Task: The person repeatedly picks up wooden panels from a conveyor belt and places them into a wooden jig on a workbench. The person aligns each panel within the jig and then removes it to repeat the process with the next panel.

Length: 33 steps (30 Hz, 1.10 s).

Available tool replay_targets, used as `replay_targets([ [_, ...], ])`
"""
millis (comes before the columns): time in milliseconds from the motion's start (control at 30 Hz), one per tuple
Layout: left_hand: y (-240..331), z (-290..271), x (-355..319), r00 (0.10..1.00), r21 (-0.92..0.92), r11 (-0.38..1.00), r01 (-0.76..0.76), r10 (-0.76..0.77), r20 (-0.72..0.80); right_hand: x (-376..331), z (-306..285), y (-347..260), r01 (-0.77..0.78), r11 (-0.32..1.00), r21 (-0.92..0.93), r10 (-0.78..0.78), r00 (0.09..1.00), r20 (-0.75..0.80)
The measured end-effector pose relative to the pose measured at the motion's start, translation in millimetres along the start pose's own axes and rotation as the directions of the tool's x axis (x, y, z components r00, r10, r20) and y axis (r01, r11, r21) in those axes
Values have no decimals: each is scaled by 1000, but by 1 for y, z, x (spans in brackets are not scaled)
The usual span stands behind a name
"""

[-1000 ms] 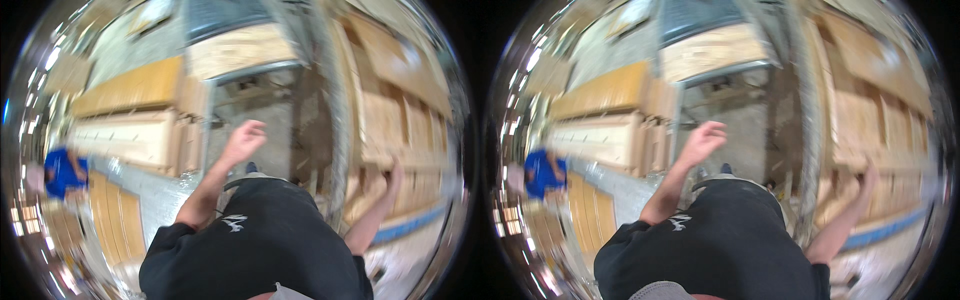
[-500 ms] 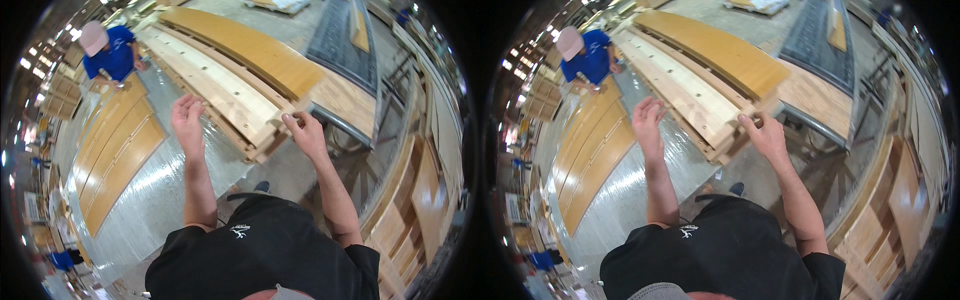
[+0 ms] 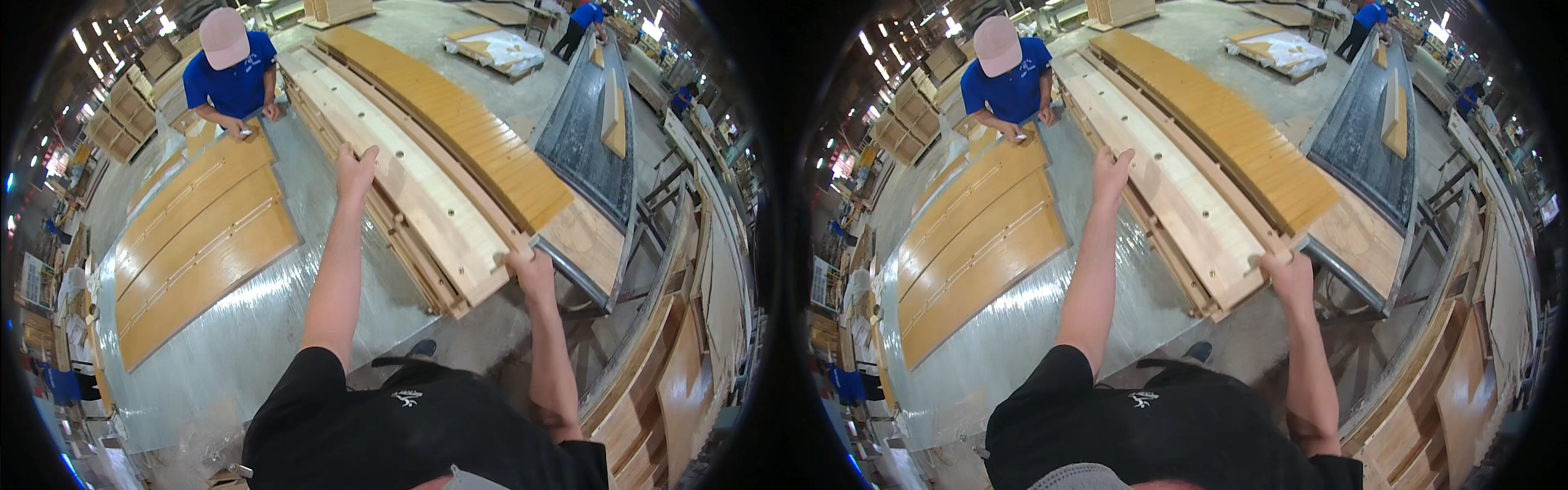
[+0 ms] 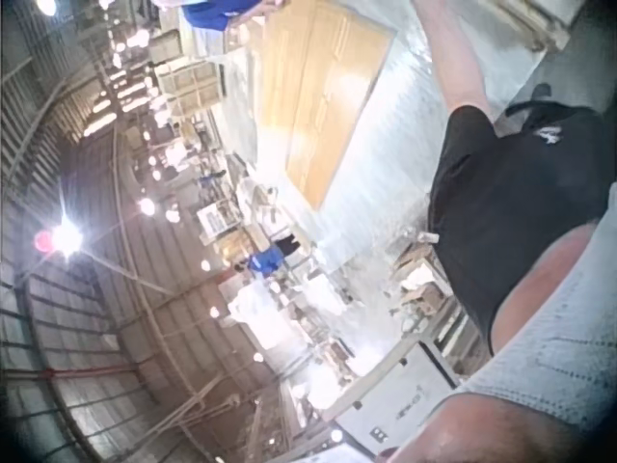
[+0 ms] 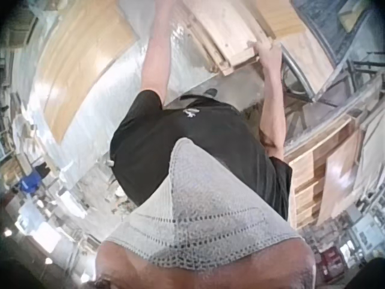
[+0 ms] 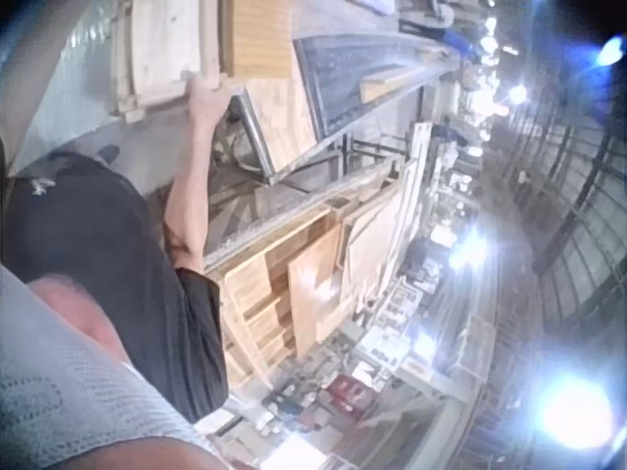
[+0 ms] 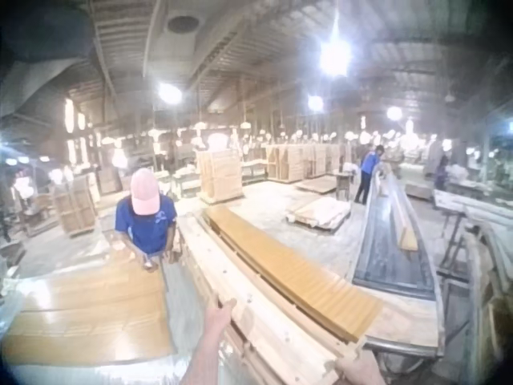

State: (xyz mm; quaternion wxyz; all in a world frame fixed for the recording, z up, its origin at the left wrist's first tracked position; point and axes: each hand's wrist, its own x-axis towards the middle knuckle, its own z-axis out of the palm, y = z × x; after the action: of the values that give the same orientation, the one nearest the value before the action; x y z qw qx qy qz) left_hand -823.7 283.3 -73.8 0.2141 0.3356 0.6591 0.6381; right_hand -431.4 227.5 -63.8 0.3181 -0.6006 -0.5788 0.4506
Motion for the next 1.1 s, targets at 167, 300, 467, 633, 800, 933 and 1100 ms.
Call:
replay_targets([
  [167,17,7,15,983,264,964,7,42,-177,-31,-32,-46,104,989,104,-83,979,-188],
  [300,-42,-54,117,993,-251,961,114,-120,-8,-39,-46,-85,295,946,133,-261,939,-224],
  [467,-49,-11,134,979,-673,714,190,-185,80,-43,-72,-104,458,867,197,-370,856,-362],
  [633,13,-5,65,939,-759,569,318,-299,170,-82,-124,-104,449,875,182,-341,838,-426],
  [800,137,33,-49,865,-810,319,491,-286,412,-179,-204,-42,599,798,-72,-511,608,-607],
  [933,189,64,-102,811,-747,316,585,-238,535,-267,-234,15,584,787,-199,-524,462,-716],
  [1100,242,147,-166,807,-790,435,433,204,555,-335,-246,140,426,903,-55,-285,499,-818],
])
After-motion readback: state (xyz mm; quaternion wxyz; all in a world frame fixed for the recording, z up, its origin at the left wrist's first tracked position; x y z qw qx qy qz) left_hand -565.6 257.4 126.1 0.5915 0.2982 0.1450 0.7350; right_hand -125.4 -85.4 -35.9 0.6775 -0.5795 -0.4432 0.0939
